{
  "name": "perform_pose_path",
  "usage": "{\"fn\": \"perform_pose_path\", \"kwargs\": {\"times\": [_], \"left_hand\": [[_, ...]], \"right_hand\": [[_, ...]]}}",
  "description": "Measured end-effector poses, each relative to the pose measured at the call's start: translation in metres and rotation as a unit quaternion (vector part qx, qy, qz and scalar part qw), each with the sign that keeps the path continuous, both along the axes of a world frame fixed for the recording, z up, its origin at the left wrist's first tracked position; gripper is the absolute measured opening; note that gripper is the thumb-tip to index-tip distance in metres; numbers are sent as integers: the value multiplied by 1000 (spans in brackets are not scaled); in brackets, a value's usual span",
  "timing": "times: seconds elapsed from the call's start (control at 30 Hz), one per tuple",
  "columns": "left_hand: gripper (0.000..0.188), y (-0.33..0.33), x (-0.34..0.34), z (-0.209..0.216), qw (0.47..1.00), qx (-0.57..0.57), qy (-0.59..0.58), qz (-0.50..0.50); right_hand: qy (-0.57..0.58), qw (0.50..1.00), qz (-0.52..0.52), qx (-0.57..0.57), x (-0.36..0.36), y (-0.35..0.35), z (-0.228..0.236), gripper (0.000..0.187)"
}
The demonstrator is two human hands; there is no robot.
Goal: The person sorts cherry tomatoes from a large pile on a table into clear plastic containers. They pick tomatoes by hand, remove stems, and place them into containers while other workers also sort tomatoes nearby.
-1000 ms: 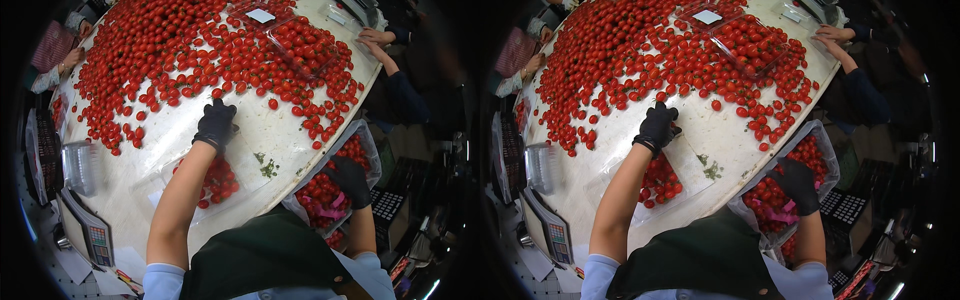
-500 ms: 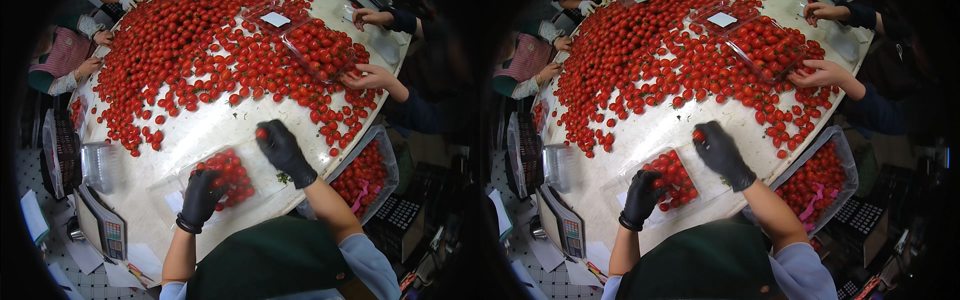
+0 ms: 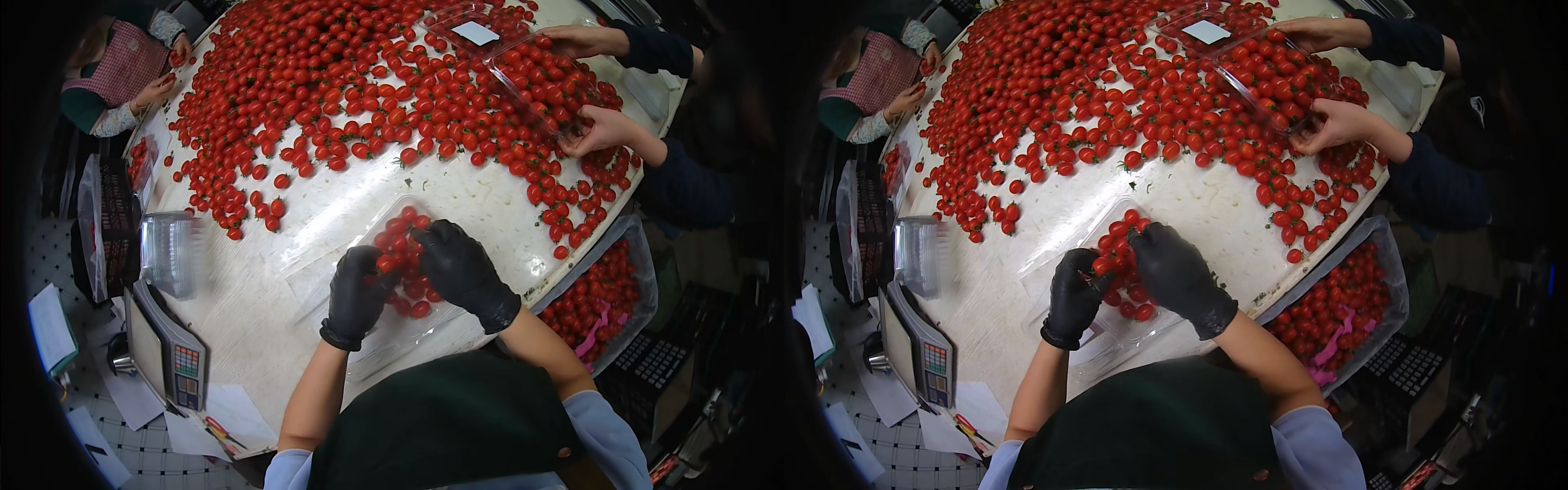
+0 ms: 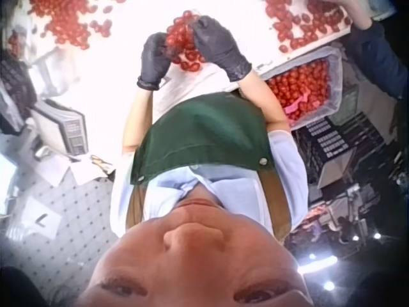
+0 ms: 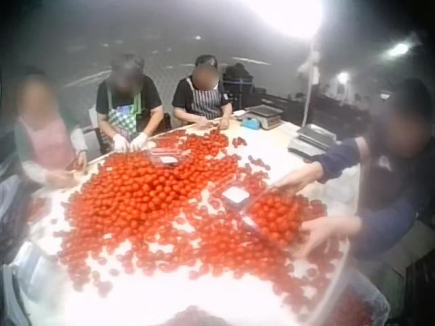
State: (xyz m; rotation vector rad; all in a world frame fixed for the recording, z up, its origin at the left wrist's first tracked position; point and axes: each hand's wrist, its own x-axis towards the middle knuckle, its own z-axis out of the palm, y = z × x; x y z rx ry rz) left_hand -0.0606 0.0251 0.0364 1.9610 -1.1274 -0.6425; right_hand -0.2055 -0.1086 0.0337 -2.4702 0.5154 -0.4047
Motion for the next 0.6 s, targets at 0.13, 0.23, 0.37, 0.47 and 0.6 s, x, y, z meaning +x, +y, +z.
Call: {"fn": "perform_pose_path", "kwargs": {"times": [0.13, 0.23, 0.37, 0.47, 0.6], "left_hand": [[37, -8, -10, 19, 997, -31, -58, -25], [43, -23, -23, 32, 992, -44, -67, -96], [51, -54, -7, 36, 992, -59, -8, -109], [42, -73, 45, -1, 999, -35, -12, 11], [56, -103, 88, -35, 986, 76, -110, 94]], "right_hand": [[-64, 982, -9, 176, -6, -4, 27, 35], [-121, 858, -35, 498, -10, 6, 28, 33], [-137, 822, -191, 518, -58, -23, 16, 23], [-19, 901, -325, 288, -131, -48, 45, 20], [282, 918, -265, 83, -197, -62, 72, 25]]}}
